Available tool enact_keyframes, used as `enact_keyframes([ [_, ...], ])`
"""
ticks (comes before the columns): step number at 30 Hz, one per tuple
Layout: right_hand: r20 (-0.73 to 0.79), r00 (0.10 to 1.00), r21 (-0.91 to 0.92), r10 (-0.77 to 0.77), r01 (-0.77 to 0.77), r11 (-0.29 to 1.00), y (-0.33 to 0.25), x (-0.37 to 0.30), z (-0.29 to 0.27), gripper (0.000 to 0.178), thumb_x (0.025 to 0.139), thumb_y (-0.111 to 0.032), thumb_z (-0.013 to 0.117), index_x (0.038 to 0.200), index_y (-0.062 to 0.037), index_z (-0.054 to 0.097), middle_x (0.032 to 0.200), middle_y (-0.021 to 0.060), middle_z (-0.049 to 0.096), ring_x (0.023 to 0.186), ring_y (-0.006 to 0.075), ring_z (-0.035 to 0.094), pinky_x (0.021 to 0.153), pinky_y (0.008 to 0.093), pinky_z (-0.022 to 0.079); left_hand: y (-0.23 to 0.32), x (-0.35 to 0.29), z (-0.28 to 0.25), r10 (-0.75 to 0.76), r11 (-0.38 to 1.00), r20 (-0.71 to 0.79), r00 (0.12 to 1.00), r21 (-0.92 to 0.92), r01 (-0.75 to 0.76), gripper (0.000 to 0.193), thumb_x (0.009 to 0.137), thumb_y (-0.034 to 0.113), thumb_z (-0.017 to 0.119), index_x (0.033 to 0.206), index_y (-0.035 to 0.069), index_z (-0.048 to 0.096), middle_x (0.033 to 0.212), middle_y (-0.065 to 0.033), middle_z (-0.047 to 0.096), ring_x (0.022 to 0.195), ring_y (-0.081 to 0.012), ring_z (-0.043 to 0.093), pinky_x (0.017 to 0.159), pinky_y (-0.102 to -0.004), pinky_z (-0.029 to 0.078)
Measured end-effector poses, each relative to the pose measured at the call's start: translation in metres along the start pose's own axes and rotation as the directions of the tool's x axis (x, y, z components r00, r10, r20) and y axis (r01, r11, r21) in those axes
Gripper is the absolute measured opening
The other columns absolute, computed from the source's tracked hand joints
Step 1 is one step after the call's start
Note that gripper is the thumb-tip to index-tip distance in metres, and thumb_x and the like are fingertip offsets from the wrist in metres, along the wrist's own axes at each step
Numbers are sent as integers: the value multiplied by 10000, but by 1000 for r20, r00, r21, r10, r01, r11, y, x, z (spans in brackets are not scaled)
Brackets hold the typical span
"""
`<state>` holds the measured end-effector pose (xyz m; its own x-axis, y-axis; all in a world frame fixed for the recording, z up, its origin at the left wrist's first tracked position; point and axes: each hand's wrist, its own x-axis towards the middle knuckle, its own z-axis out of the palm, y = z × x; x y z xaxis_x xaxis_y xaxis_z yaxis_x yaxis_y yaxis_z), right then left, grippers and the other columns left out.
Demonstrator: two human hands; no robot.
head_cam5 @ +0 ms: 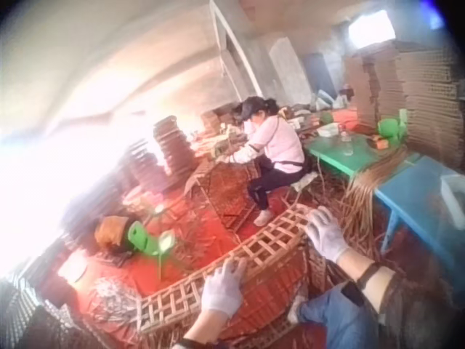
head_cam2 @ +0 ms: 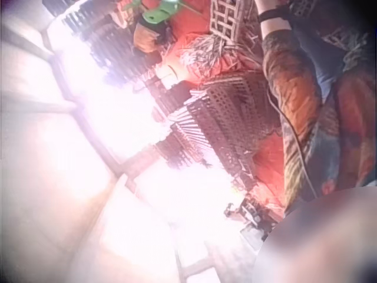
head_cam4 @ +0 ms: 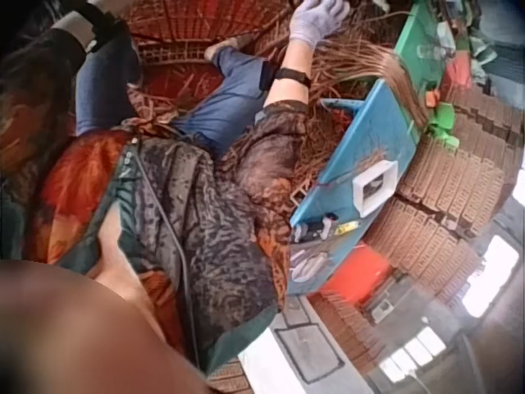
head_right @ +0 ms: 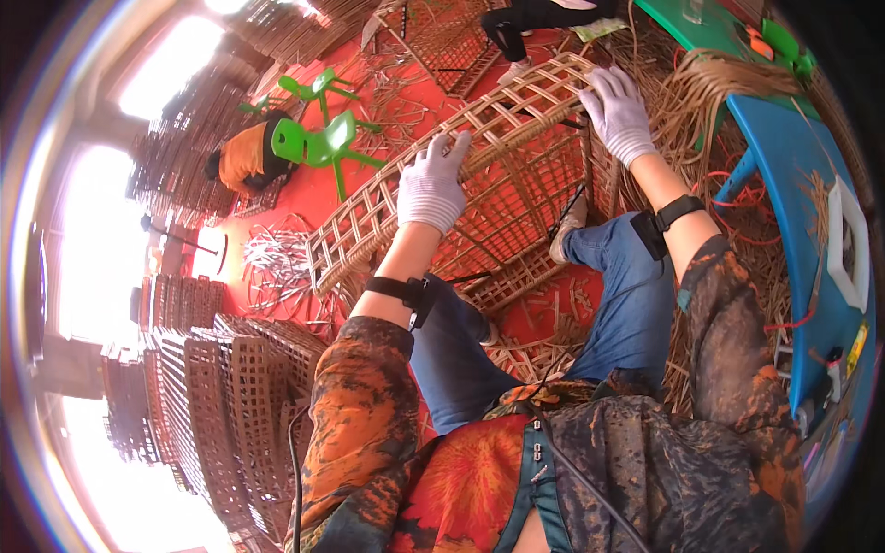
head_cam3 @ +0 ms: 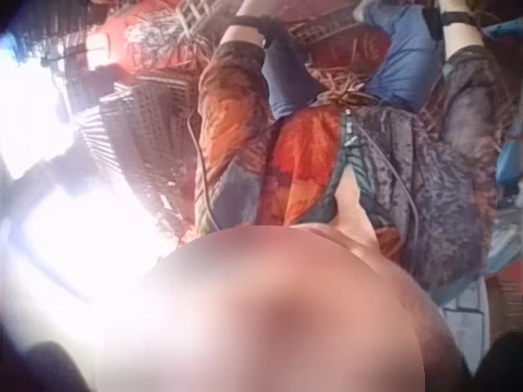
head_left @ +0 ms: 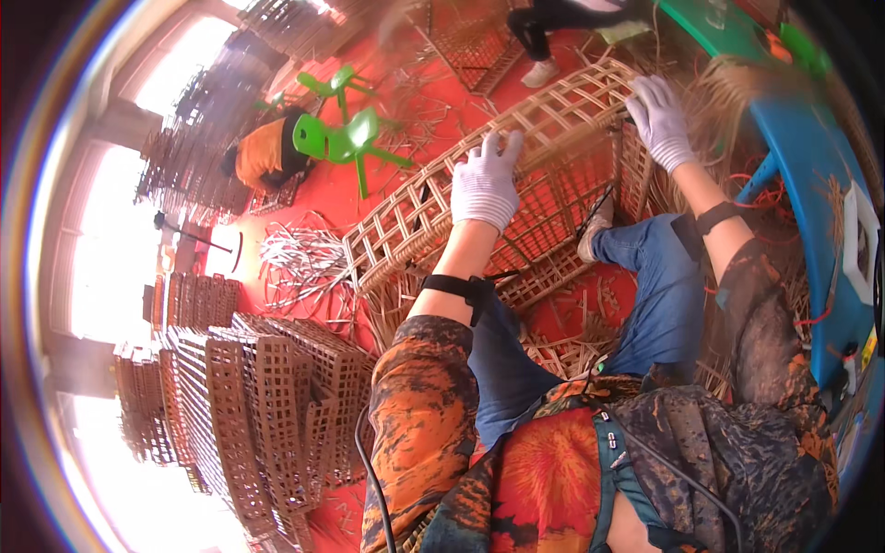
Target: Weaving rattan or bamboo strips into a large furniture frame structure.
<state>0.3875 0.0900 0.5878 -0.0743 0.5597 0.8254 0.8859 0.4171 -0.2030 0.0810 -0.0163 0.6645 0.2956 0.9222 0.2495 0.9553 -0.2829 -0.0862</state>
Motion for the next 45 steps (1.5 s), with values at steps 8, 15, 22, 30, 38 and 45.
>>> enact_keyframes([
  [8,148,989,-94,-1,15,995,-20,-15,29,378,933,-395,489,1146,-96,578,1183,95,589,1185,318,461,987,426,387,-33,-14,18,33,999,-2,999,0,-33,611,767,82,593,1337,202,409,1266,-114,486,1088,-304,550,872,-422,476],
  [15,36,994,-205,-100,105,973,0,-28,16,392,892,-462,537,1001,-100,638,1012,105,652,1041,318,551,930,430,417,-26,6,43,163,986,-47,986,-26,-164,618,727,100,620,1318,197,465,1242,-113,523,1088,-326,556,890,-446,477],
  [22,102,976,64,193,-200,978,61,-22,-26,366,867,-377,602,1125,-117,610,1155,146,578,1155,295,484,972,442,385,44,66,79,120,990,-32,992,-71,-122,700,713,3,636,1351,237,465,1319,-79,494,1191,-281,499,964,-365,448],
  [30,136,792,557,595,-558,615,99,-96,-33,254,878,-298,556,948,-64,627,711,136,647,658,280,645,665,360,516,102,74,88,165,983,-55,985,-74,-169,723,728,14,664,1383,212,432,1331,-114,472,1230,-285,475,1007,-357,426],
  [38,209,836,432,507,-544,719,84,-106,3,272,877,-290,535,933,-33,602,798,158,668,755,329,656,698,412,517,119,67,77,113,990,-87,990,-79,-120,753,652,-48,573,1361,179,460,1301,-104,503,1196,-281,490,998,-376,420],
  [45,739,436,141,513,-845,515,64,-108,86,304,874,-306,565,1009,-40,625,895,112,695,824,281,675,735,390,534,139,41,62,80,993,-70,994,-86,-86,747,662,-38,592,1362,185,457,1318,-127,487,1222,-302,476,999,-391,424],
])
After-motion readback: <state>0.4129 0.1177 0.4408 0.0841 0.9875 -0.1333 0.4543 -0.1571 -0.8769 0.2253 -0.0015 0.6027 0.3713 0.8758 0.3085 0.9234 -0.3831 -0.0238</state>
